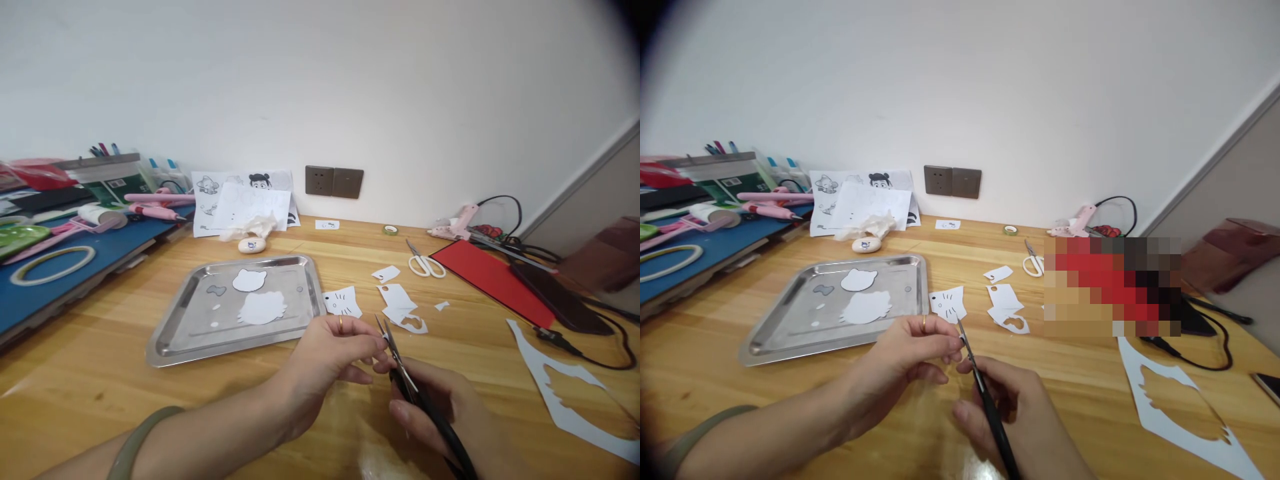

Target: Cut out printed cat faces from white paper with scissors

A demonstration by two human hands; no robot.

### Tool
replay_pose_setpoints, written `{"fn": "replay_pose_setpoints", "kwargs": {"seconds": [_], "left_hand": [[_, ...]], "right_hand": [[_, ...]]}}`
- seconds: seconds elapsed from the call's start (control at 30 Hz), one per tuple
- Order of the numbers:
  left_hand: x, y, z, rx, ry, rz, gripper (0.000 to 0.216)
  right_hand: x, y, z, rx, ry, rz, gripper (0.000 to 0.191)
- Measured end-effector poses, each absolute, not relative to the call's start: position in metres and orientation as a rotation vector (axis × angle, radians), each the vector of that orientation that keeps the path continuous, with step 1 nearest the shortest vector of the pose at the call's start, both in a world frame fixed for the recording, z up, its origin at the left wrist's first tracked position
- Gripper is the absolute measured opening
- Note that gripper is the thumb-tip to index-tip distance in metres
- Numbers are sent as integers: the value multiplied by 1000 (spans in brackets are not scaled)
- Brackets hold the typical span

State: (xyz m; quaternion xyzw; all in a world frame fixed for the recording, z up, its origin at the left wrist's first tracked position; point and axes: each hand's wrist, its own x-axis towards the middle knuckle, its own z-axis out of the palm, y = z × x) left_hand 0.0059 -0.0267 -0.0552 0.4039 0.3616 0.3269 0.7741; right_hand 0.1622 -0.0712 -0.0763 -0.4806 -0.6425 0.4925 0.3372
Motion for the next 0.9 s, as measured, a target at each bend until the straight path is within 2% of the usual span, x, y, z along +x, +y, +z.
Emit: {"fn": "replay_pose_setpoints", "kwargs": {"seconds": [0.37,0.63,0.9], "left_hand": [[4,-26,-55,906,813,672,14],[3,-24,-55,941,788,695,11],[4,-22,-54,952,792,697,12]], "right_hand": [[164,-70,-81,-1272,-1671,1261,15],[164,-72,-78,-1334,-1638,1277,22],[163,-72,-76,-1319,-1618,1278,11]]}}
